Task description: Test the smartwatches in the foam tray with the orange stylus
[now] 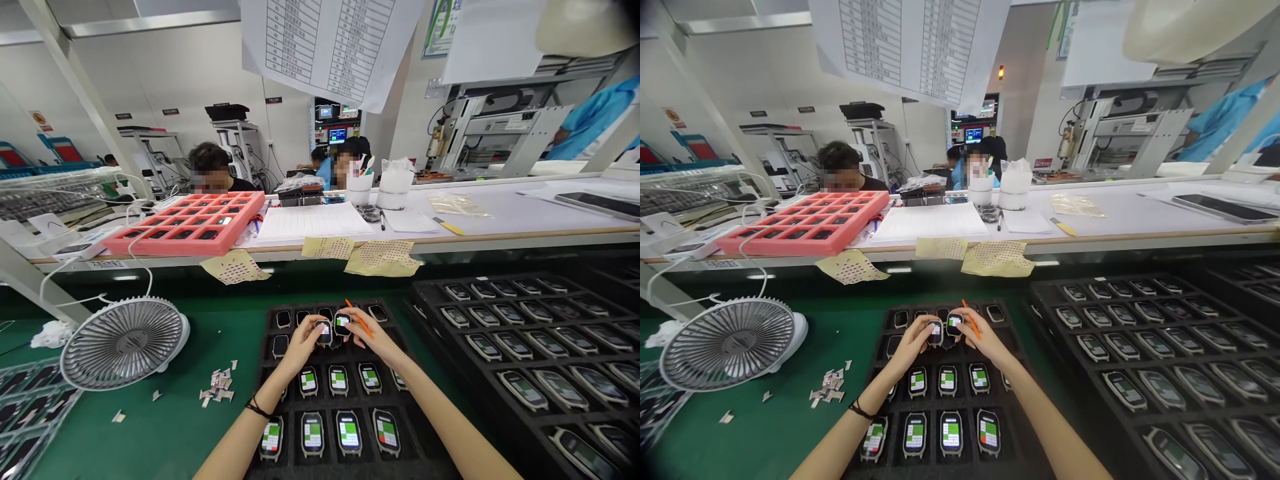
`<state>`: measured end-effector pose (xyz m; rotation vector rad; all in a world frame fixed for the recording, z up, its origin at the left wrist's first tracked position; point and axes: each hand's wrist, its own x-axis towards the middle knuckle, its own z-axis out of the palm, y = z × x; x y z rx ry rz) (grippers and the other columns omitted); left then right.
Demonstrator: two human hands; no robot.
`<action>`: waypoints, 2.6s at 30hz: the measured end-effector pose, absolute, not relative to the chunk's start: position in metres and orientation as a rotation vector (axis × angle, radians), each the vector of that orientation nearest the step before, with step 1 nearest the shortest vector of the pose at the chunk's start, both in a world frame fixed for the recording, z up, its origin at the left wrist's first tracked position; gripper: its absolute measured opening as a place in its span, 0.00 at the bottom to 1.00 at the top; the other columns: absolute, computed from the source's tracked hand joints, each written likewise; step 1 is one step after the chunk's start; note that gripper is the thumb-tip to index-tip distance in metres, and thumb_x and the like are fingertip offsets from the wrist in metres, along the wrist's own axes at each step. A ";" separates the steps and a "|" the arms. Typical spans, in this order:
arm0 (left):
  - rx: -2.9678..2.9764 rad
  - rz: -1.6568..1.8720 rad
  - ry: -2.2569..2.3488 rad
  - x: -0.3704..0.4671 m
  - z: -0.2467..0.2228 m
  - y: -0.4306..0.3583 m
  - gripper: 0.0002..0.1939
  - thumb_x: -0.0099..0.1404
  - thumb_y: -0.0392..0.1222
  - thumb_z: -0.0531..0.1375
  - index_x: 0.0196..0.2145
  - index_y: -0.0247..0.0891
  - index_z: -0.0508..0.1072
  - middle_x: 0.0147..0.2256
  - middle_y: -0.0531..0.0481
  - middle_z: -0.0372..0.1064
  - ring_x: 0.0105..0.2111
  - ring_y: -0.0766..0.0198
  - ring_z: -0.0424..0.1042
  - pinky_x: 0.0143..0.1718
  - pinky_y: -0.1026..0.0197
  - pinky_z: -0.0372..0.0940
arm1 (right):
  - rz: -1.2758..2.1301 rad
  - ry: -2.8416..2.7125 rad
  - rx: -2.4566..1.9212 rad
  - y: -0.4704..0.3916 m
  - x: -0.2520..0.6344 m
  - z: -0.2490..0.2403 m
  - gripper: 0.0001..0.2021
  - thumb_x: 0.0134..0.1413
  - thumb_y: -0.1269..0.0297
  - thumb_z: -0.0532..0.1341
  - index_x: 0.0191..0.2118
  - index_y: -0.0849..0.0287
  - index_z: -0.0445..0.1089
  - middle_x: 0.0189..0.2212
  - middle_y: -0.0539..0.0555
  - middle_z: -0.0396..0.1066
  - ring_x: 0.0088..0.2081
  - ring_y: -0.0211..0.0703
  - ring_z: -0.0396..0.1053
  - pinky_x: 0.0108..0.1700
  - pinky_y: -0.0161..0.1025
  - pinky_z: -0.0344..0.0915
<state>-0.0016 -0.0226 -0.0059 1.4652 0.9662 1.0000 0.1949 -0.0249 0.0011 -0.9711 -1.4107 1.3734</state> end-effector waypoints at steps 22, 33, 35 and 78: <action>1.417 0.998 0.945 -0.001 -0.005 -0.024 0.24 0.61 0.61 0.54 0.43 0.38 0.69 0.27 0.55 0.59 0.20 0.72 0.53 0.17 0.69 0.49 | 1.349 -1.324 -0.970 -0.027 0.194 0.000 0.18 0.51 0.48 0.61 0.42 0.56 0.67 0.26 0.48 0.62 0.23 0.36 0.66 0.17 0.31 0.51; 1.455 0.991 0.936 -0.001 -0.004 -0.025 0.23 0.61 0.58 0.56 0.47 0.39 0.66 0.35 0.49 0.66 0.23 0.70 0.60 0.21 0.67 0.55 | 1.344 -1.357 -0.944 -0.028 0.195 -0.002 0.17 0.52 0.50 0.61 0.43 0.54 0.67 0.28 0.49 0.63 0.24 0.37 0.67 0.17 0.31 0.52; 1.459 1.014 0.920 -0.001 -0.008 -0.025 0.23 0.60 0.57 0.58 0.47 0.40 0.65 0.39 0.47 0.67 0.29 0.66 0.66 0.24 0.66 0.59 | 1.347 -1.370 -0.939 -0.027 0.195 -0.003 0.16 0.52 0.50 0.61 0.44 0.54 0.66 0.30 0.49 0.63 0.24 0.36 0.66 0.17 0.31 0.53; 1.491 1.068 0.939 -0.001 -0.004 -0.027 0.18 0.60 0.53 0.60 0.40 0.37 0.68 0.37 0.46 0.70 0.35 0.60 0.69 0.35 0.61 0.63 | 1.333 -1.360 -0.983 -0.028 0.190 -0.006 0.17 0.48 0.52 0.64 0.41 0.55 0.66 0.27 0.48 0.64 0.22 0.35 0.64 0.17 0.30 0.53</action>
